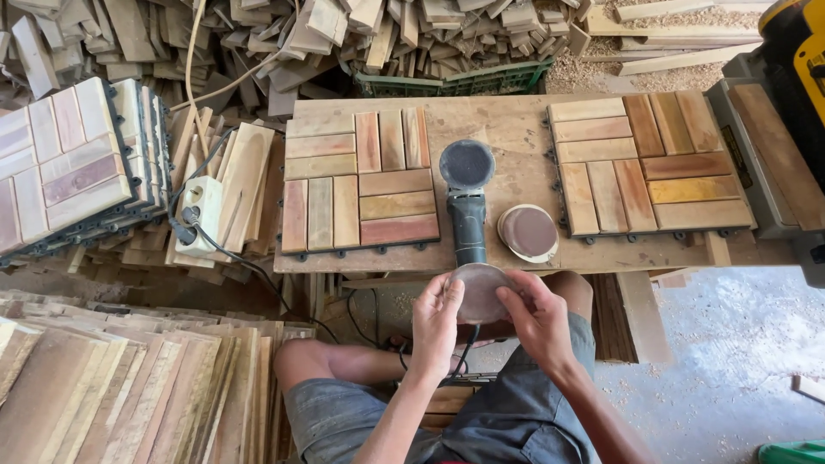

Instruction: The person prepares a sanding disc and attaches it to an angle grinder. They then use the angle grinder to sand the surface of a wooden tile composed of smaller rectangular pieces arranged in a herringbone pattern.

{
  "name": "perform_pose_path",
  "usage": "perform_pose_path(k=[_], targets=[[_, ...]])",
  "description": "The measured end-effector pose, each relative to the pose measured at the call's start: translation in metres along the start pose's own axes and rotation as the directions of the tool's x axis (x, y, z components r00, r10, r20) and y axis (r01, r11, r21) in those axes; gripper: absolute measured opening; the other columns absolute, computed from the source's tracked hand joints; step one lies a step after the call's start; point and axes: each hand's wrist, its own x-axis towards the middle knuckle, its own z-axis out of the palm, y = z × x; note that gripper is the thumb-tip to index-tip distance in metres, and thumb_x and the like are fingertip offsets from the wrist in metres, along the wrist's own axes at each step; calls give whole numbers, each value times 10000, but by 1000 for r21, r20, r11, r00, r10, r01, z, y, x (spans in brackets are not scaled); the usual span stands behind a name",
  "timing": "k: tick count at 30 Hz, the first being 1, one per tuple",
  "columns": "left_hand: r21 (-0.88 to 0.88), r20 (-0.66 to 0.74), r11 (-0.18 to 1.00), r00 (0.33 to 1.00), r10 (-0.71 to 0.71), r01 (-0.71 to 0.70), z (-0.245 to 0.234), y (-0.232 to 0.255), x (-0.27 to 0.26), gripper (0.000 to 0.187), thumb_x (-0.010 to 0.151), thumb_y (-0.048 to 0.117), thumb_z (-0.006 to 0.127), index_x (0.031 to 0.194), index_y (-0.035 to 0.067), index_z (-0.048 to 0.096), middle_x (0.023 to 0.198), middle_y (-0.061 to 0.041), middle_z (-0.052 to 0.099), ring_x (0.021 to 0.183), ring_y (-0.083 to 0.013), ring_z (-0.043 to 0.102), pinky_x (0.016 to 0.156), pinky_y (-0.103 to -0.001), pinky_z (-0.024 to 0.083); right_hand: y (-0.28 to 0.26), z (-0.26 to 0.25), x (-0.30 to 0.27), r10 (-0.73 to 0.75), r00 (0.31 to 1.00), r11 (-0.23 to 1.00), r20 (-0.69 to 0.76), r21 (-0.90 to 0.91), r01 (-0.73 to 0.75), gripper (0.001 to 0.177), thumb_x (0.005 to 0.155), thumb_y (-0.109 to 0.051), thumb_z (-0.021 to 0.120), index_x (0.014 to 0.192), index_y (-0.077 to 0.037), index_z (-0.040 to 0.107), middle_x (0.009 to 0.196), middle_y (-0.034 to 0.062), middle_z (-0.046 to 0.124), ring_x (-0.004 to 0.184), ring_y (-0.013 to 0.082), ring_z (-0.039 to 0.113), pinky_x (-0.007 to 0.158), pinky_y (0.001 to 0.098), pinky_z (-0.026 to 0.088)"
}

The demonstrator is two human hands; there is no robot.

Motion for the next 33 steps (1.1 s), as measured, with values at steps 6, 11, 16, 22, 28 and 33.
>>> perform_pose_path(k=[6, 11, 16, 22, 28, 33], targets=[[-235, 156, 953, 975, -156, 190, 2, -12, 10, 681, 1064, 567, 318, 1478, 37, 431, 1446, -231, 508, 1179, -369, 628, 886, -440, 607, -28, 2, 4, -554, 831, 810, -52, -261, 525, 131, 878, 14, 759, 975, -65, 798, 899, 82, 768, 775, 245, 755, 707, 339, 608], [-477, 167, 848, 971, -169, 230, 11, 7, 16, 730, 1056, 598, 291, 1602, 114, 323, 1596, -191, 391, 1267, -335, 601, 920, -435, 607, -31, 4, 2, -674, 739, 701, 25, -293, 650, 140, 853, 29, 763, 924, -85, 800, 965, 72, 775, 896, 292, 766, 786, 403, 626], [-415, 169, 874, 965, -199, 253, 15, 29, 15, 488, 1003, 251, 440, 1462, 109, 527, 1403, -144, 653, 1188, -251, 622, 910, -334, 513, -20, -1, -5, -660, 728, 655, 184, -334, 678, 99, 934, 2, 694, 985, -78, 723, 1128, 104, 728, 1087, 337, 726, 938, 396, 603], [-320, 114, 919, 972, -206, 232, 19, 31, 14, 476, 956, 54, 495, 1425, 102, 558, 1389, -155, 683, 1091, -249, 642, 848, -326, 550, -16, -2, -6, -633, 749, 674, 196, -337, 658, 110, 934, 7, 681, 997, -83, 679, 1151, 83, 723, 1129, 315, 711, 974, 382, 581], [-6, 31, 995, 994, -101, 101, 10, 19, 19, 456, 909, 128, 593, 1361, 155, 642, 1311, -96, 662, 1080, -187, 602, 887, -294, 520, -17, -5, -1, -645, 738, 657, 198, -349, 668, 114, 922, -7, 712, 953, -88, 638, 1144, 79, 721, 1116, 307, 721, 947, 372, 583], [70, 44, 997, 999, -18, 15, 0, 5, 23, 460, 946, 92, 586, 1403, 132, 621, 1340, -174, 662, 1172, -237, 626, 927, -363, 556, -12, 0, 2, -666, 728, 638, 161, -382, 669, 103, 868, -20, 747, 906, -96, 689, 1094, 70, 742, 1058, 306, 740, 889, 398, 600]])
